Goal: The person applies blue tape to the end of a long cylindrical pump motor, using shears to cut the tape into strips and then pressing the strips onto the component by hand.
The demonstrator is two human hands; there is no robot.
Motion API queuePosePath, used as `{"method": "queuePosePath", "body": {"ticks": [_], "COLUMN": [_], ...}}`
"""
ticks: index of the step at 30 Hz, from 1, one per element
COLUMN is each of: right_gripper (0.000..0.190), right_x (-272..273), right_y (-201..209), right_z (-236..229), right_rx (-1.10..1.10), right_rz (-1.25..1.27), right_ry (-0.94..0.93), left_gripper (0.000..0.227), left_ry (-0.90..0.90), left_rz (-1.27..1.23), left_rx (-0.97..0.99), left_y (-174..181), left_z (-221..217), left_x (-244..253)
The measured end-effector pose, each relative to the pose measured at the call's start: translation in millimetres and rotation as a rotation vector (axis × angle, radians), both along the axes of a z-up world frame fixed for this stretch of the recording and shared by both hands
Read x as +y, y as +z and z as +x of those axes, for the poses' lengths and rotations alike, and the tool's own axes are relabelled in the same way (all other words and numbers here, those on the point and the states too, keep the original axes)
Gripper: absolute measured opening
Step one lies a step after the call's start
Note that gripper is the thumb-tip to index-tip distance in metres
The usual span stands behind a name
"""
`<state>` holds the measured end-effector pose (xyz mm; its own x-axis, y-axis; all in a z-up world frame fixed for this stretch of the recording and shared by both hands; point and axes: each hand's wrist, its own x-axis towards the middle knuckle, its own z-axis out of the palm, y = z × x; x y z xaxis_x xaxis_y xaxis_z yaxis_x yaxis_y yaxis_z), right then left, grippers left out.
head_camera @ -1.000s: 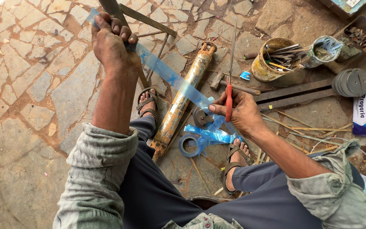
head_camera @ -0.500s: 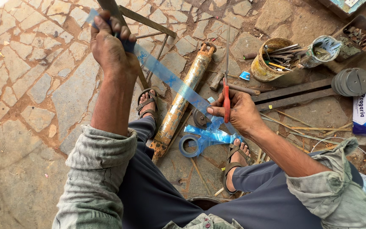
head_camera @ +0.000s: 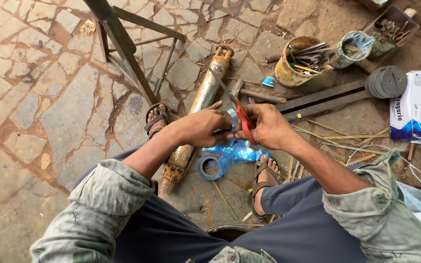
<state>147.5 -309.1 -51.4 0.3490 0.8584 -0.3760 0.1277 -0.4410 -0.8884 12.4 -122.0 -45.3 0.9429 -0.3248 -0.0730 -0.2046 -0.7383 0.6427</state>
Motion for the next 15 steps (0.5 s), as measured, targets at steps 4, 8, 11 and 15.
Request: {"method": "queuePosePath", "body": {"ticks": [4, 8, 11, 15], "right_gripper": [0.045, 0.038, 0.052, 0.061], "right_x": [4, -12, -29, -37], "right_y": [2, 18, 19, 4], "right_z": [3, -6, -23, -54], "right_rx": [0.088, -0.078, 0.297, 0.477], "right_rz": [0.144, 0.475, 0.561, 0.423], "right_ry": [-0.015, -0.186, 0.064, 0.105], "left_gripper": [0.02, 0.022, 0.019, 0.025], "left_ry": [0.06, 0.213, 0.443, 0.439], "left_rz": [0.128, -0.238, -0.623, -0.795], "left_rx": [0.063, -0.34, -0.249, -0.462], "left_y": [9, 35, 48, 49], "left_z": [1, -3, -5, -13], "left_x": [8, 49, 69, 82]}}
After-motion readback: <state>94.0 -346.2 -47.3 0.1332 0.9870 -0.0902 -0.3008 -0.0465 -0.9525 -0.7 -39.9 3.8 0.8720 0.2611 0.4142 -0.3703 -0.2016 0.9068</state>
